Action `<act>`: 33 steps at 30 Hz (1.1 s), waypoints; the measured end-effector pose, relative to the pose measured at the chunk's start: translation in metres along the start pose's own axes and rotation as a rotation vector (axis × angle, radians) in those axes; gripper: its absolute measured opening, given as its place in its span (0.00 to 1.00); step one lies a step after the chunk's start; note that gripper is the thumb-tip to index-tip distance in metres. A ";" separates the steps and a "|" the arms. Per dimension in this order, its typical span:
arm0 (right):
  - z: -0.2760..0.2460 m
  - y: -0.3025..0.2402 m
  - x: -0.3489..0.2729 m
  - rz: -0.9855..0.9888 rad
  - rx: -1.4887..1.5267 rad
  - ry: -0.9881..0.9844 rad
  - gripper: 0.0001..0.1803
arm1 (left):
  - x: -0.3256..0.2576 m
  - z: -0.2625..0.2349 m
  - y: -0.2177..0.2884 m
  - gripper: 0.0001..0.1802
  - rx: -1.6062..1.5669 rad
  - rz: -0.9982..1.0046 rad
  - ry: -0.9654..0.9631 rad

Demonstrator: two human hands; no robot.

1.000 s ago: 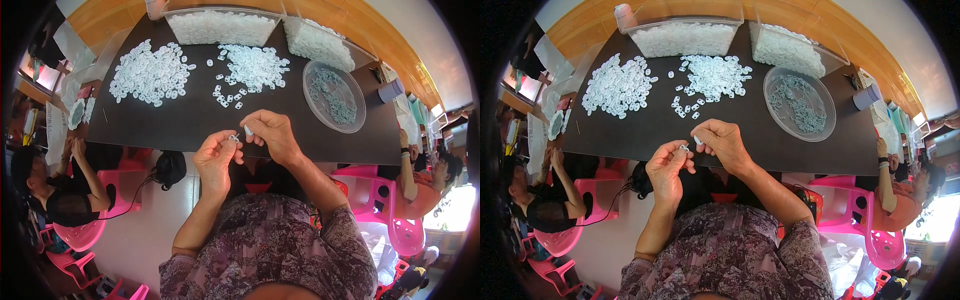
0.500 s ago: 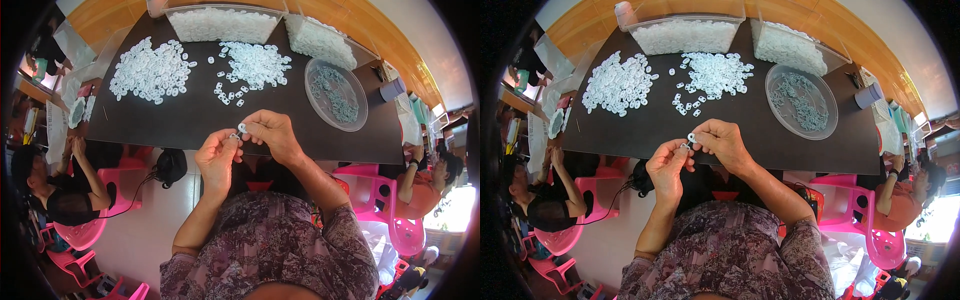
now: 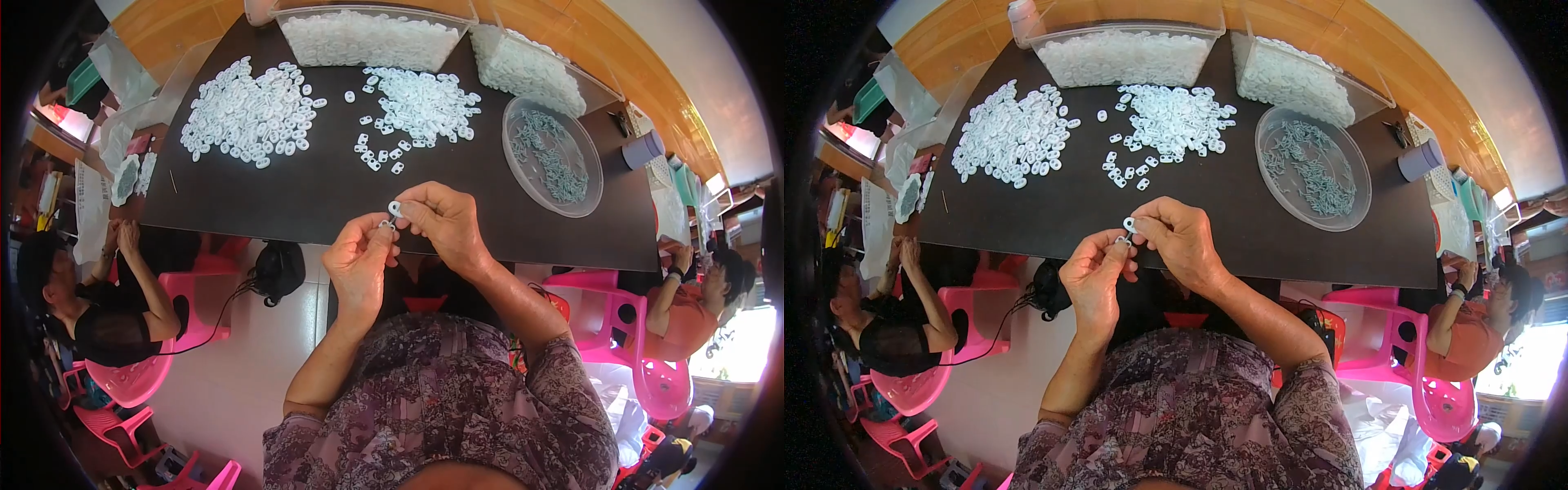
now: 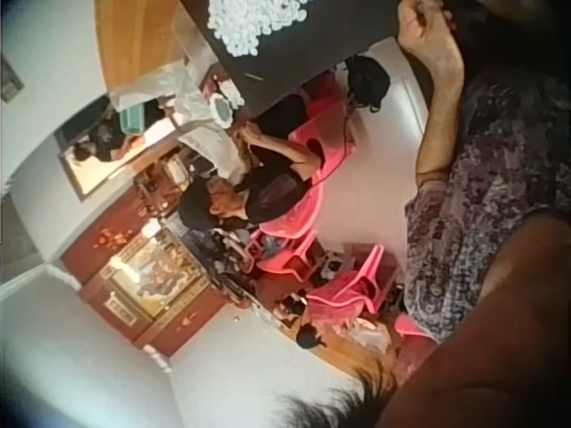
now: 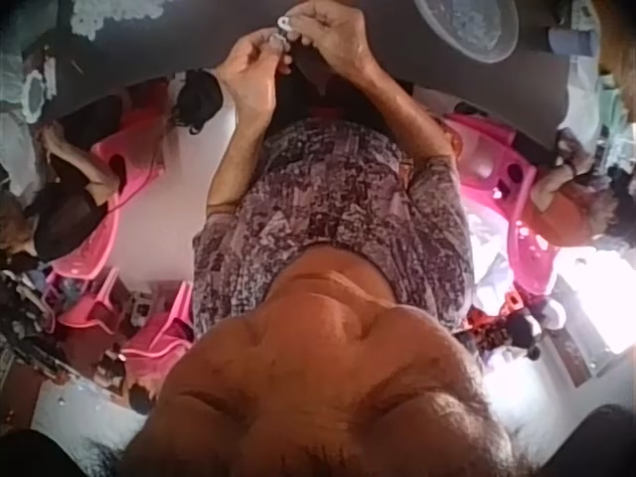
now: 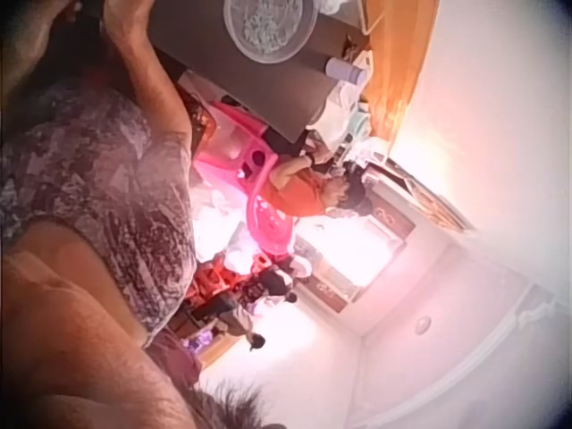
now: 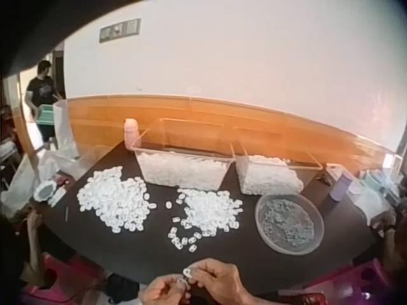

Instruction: Manual assembly of small white plastic components by fitting pieces together.

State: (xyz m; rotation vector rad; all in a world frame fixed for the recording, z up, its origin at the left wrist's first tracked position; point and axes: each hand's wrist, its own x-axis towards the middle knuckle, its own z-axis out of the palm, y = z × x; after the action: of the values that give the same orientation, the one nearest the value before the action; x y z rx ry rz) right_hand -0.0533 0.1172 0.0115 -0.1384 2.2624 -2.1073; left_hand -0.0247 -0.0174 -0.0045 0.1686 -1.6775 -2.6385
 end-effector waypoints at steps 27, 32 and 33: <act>0.019 0.007 -0.006 -0.168 -0.220 0.040 0.05 | 0.002 -0.006 -0.004 0.08 -0.076 0.041 0.021; 0.017 0.000 -0.004 -0.363 -0.526 0.015 0.06 | 0.001 -0.006 -0.006 0.12 -0.074 0.049 -0.003; 0.018 0.001 -0.005 -0.365 -0.525 0.013 0.06 | 0.001 -0.006 -0.007 0.13 -0.070 0.059 0.000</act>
State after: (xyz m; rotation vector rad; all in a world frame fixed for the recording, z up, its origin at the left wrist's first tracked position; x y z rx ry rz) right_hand -0.0471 0.1000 0.0093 -0.5957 2.9273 -1.5699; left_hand -0.0252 -0.0200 -0.0133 0.1167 -1.5620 -2.6497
